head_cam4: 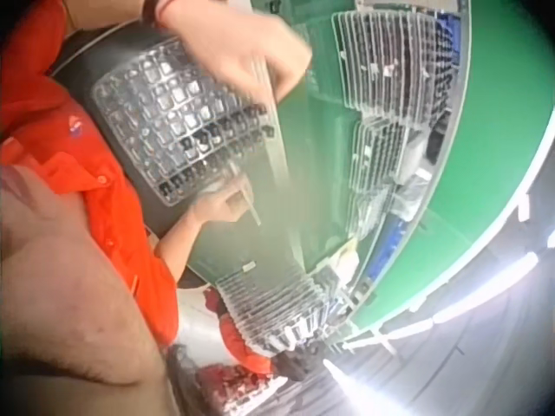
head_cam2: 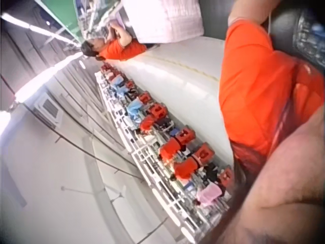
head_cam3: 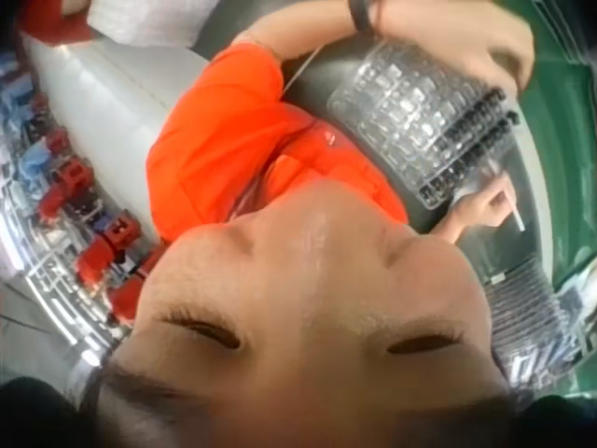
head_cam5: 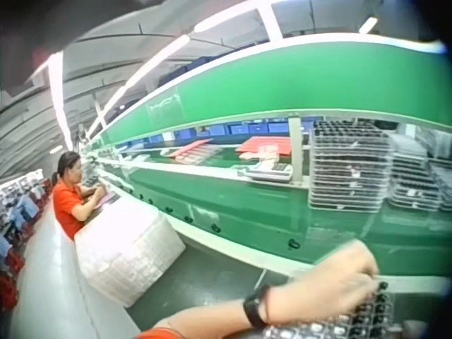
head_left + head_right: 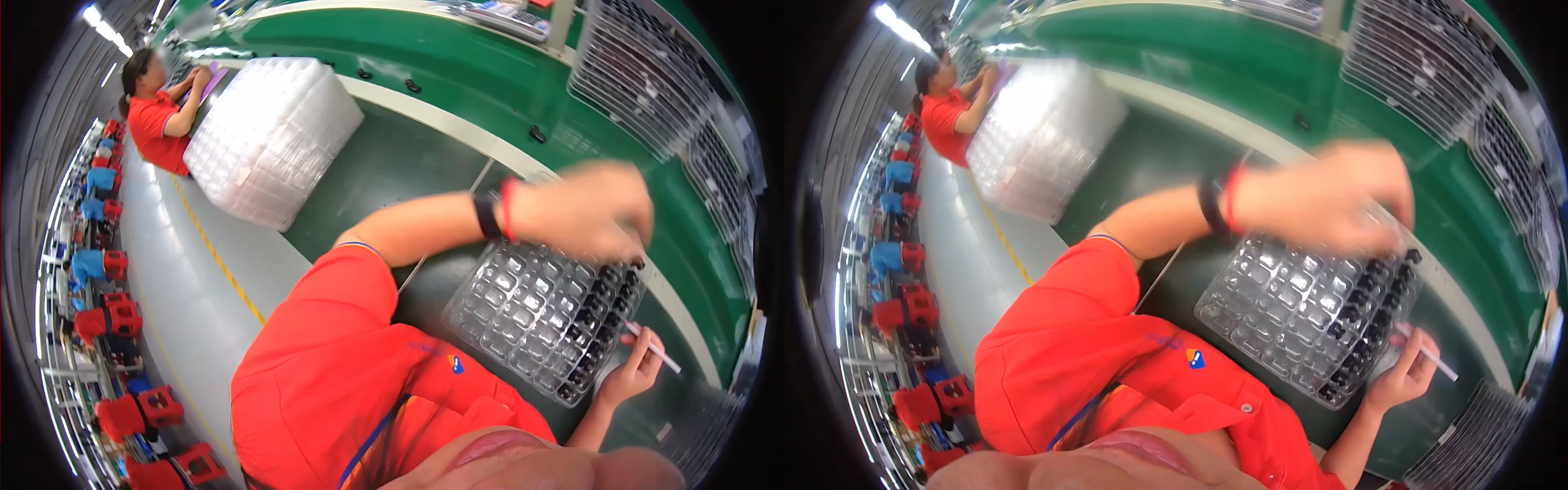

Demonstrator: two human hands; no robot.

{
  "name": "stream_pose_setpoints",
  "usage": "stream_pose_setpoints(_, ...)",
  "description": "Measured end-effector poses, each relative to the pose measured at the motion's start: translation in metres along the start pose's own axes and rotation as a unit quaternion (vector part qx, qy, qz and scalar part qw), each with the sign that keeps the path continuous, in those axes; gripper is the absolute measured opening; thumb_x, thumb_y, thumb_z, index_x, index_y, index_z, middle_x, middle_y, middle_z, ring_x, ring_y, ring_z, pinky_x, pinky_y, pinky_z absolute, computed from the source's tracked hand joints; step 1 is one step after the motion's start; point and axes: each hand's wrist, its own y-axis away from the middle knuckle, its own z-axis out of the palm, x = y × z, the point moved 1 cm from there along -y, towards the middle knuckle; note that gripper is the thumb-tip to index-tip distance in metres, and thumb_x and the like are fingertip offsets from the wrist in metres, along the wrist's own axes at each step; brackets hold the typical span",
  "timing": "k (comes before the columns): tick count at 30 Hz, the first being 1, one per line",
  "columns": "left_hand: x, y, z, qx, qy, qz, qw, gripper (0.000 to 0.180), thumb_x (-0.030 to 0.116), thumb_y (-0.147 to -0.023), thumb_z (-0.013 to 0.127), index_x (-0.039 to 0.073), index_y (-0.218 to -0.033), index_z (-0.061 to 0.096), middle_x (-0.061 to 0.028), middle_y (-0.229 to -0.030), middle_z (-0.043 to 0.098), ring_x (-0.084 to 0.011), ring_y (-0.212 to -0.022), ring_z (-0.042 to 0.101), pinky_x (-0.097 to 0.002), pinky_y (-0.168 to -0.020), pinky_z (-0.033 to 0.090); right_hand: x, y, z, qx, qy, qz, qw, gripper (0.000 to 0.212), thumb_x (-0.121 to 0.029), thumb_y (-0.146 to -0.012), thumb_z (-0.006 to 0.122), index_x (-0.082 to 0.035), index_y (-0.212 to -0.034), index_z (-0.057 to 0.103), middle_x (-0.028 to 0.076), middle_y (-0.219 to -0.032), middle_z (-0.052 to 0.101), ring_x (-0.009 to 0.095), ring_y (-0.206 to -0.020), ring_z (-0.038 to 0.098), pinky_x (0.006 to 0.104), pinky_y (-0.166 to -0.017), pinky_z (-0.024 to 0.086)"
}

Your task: The person picks up black plastic components from a conveyor belt, applies a white rod tool to each piece by hand, and places the components into the slots of a clear plastic tray.

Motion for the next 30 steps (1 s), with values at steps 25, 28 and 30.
stream_pose_setpoints(25,-0.006,0.048,0.028,-0.157,0.193,-0.386,0.888,0.027,0.001,-0.075,0.075,-0.003,-0.100,0.065,-0.0032,-0.083,0.064,-0.0046,-0.069,0.061,-0.0168,-0.063,0.049,-0.036,-0.009,0.019,-0.120,0.009,-0.176,0.977,0.015,0.008,-0.083,0.062,0.007,-0.098,0.062,0.016,-0.092,0.065,0.021,-0.089,0.063,0.0285,-0.073,0.052)
stream_pose_setpoints(28,-0.002,0.061,0.040,-0.166,0.248,-0.447,0.844,0.023,0.002,-0.074,0.076,-0.003,-0.093,0.064,-0.0054,-0.073,0.068,-0.0059,-0.066,0.064,-0.0184,-0.060,0.050,-0.047,-0.004,0.029,-0.143,0.020,-0.162,0.976,0.018,0.008,-0.080,0.065,0.005,-0.097,0.062,0.014,-0.092,0.066,0.021,-0.087,0.065,0.0287,-0.074,0.052)
stream_pose_setpoints(30,-0.005,0.064,0.041,-0.168,0.228,-0.435,0.855,0.023,0.003,-0.073,0.076,-0.003,-0.092,0.064,-0.0054,-0.073,0.068,-0.0062,-0.066,0.064,-0.0184,-0.060,0.050,-0.049,-0.003,0.037,-0.162,0.005,-0.130,0.978,0.016,0.007,-0.079,0.066,0.003,-0.093,0.061,0.014,-0.091,0.068,0.020,-0.085,0.067,0.0288,-0.075,0.052)
